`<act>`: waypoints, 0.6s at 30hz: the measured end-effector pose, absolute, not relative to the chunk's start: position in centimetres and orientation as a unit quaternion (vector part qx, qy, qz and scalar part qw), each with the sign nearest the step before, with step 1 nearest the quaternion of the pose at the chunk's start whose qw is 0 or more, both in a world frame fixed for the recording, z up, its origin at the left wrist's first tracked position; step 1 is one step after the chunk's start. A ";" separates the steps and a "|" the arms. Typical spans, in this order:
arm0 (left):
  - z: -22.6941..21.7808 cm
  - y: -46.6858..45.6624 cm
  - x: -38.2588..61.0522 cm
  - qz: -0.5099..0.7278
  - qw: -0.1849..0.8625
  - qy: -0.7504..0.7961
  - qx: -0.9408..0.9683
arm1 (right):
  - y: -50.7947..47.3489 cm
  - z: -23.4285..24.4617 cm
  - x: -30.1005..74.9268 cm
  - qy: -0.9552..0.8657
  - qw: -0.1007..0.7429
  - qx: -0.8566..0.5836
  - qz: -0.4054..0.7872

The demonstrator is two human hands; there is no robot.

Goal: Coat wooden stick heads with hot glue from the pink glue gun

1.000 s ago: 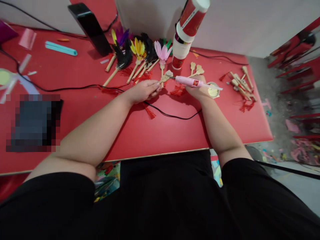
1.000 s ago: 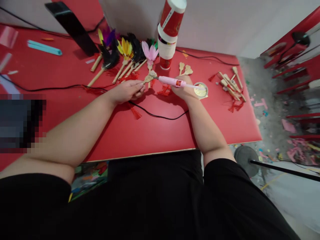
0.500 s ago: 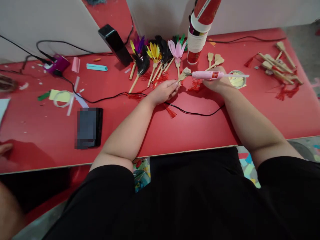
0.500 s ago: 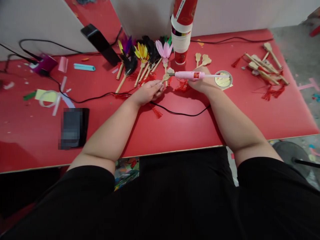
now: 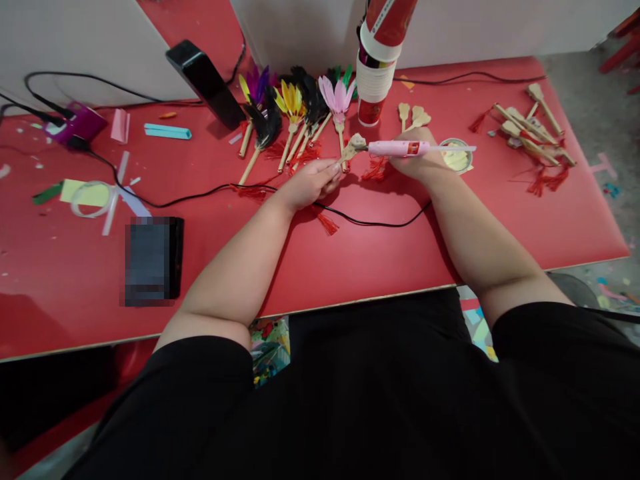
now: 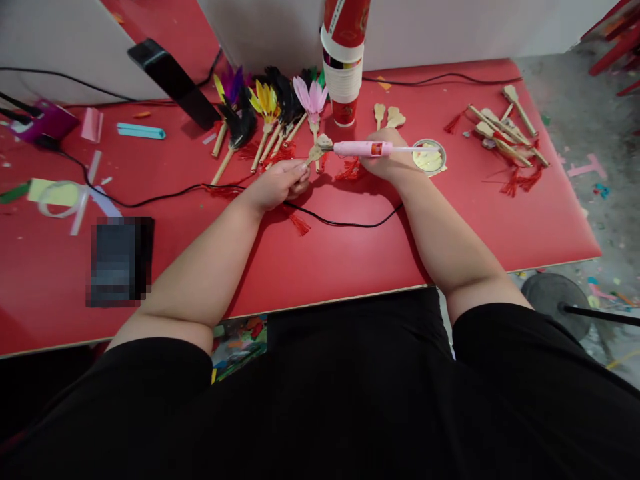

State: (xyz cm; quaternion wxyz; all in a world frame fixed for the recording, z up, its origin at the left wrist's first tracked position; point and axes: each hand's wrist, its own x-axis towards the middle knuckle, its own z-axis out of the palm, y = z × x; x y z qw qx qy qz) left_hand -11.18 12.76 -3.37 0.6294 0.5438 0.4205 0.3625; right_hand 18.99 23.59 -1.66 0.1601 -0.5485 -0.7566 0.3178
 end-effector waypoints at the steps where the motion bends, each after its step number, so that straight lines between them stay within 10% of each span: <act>1: -3.4 12.8 -11.2 0.363 0.633 0.420 0.540 | 23.6 -1.6 18.9 -0.757 0.157 -0.555 0.306; 18: -2.4 12.4 -11.0 0.356 0.654 0.408 0.528 | 22.7 -0.8 17.9 -0.787 0.162 -0.568 0.178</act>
